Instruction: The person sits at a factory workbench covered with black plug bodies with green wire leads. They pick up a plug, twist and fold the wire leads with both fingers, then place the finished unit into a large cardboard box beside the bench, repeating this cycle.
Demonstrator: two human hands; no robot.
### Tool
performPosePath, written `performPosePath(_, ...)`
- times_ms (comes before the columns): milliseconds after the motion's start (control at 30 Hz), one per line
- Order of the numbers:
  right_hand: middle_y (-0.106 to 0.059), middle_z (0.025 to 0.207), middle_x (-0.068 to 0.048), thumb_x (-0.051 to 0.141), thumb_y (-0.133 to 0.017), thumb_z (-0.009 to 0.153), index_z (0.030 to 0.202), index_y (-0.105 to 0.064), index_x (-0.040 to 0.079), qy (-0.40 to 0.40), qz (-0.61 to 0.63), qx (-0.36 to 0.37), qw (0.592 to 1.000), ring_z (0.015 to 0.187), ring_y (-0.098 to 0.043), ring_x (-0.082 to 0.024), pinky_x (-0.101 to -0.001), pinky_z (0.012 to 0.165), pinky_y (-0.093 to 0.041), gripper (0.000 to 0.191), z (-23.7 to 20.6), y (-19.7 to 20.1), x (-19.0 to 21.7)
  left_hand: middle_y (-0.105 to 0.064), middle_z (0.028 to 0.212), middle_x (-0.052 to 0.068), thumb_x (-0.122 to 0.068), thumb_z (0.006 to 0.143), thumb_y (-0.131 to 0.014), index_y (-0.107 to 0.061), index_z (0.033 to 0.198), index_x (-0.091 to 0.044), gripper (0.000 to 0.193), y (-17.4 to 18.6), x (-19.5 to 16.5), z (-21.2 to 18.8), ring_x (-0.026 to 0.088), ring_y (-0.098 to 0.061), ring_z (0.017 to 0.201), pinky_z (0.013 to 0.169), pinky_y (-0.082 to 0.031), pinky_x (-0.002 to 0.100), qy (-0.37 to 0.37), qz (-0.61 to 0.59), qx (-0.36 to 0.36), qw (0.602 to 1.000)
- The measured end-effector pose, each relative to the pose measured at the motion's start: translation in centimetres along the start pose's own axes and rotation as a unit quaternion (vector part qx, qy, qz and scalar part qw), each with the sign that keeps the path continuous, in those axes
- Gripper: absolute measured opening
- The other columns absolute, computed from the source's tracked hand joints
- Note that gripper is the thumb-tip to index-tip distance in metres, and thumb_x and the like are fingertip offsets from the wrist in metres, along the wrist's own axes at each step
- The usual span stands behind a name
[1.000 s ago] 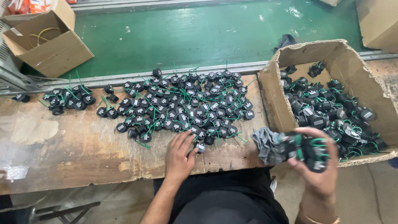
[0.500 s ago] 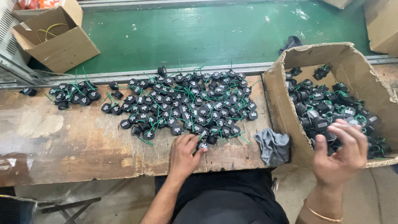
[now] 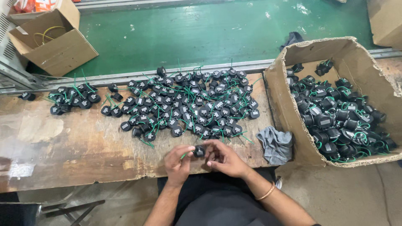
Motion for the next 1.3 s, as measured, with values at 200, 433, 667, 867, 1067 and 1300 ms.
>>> performPosePath(200, -0.066, 0.097, -0.008, 0.004, -0.074, 0.078, 0.120, -0.064, 0.004, 0.093, -0.341, 0.069, 0.933, 0.080, -0.065, -0.017, -0.0292, 0.068, -0.053, 0.043, -0.6, -1.9, 0.9, -0.074, 0.102, 0.006, 0.012, 0.078, -0.069, -0.071, 0.105, -0.008, 0.033, -2.8, -3.4, -0.5, 0.026, -0.073, 0.088, 0.076, -0.059, 0.035, -0.147, 0.059, 0.102, 0.982)
performPosePath(433, -0.066, 0.096, -0.012, 0.012, -0.084, 0.077, 0.114, -0.063, 0.002, 0.149, -0.288, 0.037, 0.945, 0.084, -0.066, -0.026, -0.0356, 0.073, -0.053, 0.043, -0.9, -1.0, 1.3, -0.074, 0.110, 0.009, 0.005, 0.077, -0.072, -0.071, 0.105, -0.006, 0.030, -2.9, -4.3, 0.8, 0.028, -0.070, 0.094, 0.082, -0.056, 0.039, -0.130, 0.014, 0.137, 0.982)
performPosePath(667, -0.065, 0.096, -0.013, 0.007, -0.080, 0.076, 0.111, -0.064, 0.002, 0.134, -0.332, -0.052, 0.932, 0.085, -0.067, -0.031, -0.0377, 0.074, -0.054, 0.039, -1.1, -0.1, 1.2, -0.075, 0.101, 0.003, -0.004, 0.075, -0.083, -0.072, 0.091, -0.008, 0.019, -3.5, -2.8, 1.5, 0.028, -0.069, 0.100, 0.088, -0.057, 0.038, -0.065, -0.011, 0.156, 0.986)
performPosePath(867, -0.067, 0.112, -0.018, 0.005, -0.079, 0.077, 0.120, -0.063, -0.001, 0.191, -0.344, -0.026, 0.919, 0.101, -0.070, -0.036, -0.0395, 0.085, -0.057, 0.047, -1.6, -1.5, 2.5, -0.071, 0.090, 0.006, -0.005, 0.074, -0.086, -0.068, 0.086, -0.005, 0.022, -3.6, -1.3, 0.7, 0.024, -0.068, 0.087, 0.076, -0.055, 0.035, -0.021, 0.024, 0.143, 0.989)
performPosePath(1067, -0.069, 0.112, -0.014, 0.004, -0.079, 0.076, 0.121, -0.063, 0.000, 0.182, -0.303, -0.057, 0.934, 0.103, -0.071, -0.030, -0.0388, 0.089, -0.055, 0.048, -1.6, -0.6, 2.3, -0.068, 0.103, 0.007, -0.004, 0.074, -0.085, -0.068, 0.095, -0.004, 0.027, -1.8, -0.3, 0.4, 0.023, -0.068, 0.091, 0.079, -0.056, 0.033, -0.016, -0.009, 0.056, 0.998)
performPosePath(1300, -0.067, 0.097, -0.007, 0.000, -0.072, 0.083, 0.127, -0.065, 0.004, 0.139, -0.238, -0.032, 0.961, 0.093, -0.068, -0.023, -0.0341, 0.090, -0.054, 0.044, -1.6, 0.2, 1.6, -0.056, 0.125, 0.013, -0.002, 0.080, -0.075, -0.066, 0.119, -0.005, 0.040, 1.7, 2.7, 1.0, 0.028, -0.061, 0.097, 0.081, -0.053, 0.036, 0.157, 0.161, -0.132, 0.965)
Point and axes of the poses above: each hand's wrist, its own z-axis towards the middle knuckle, its own y-axis out of the back of the hand, x = y × z, the point moved 9 cm from there along z, towards the middle knuckle
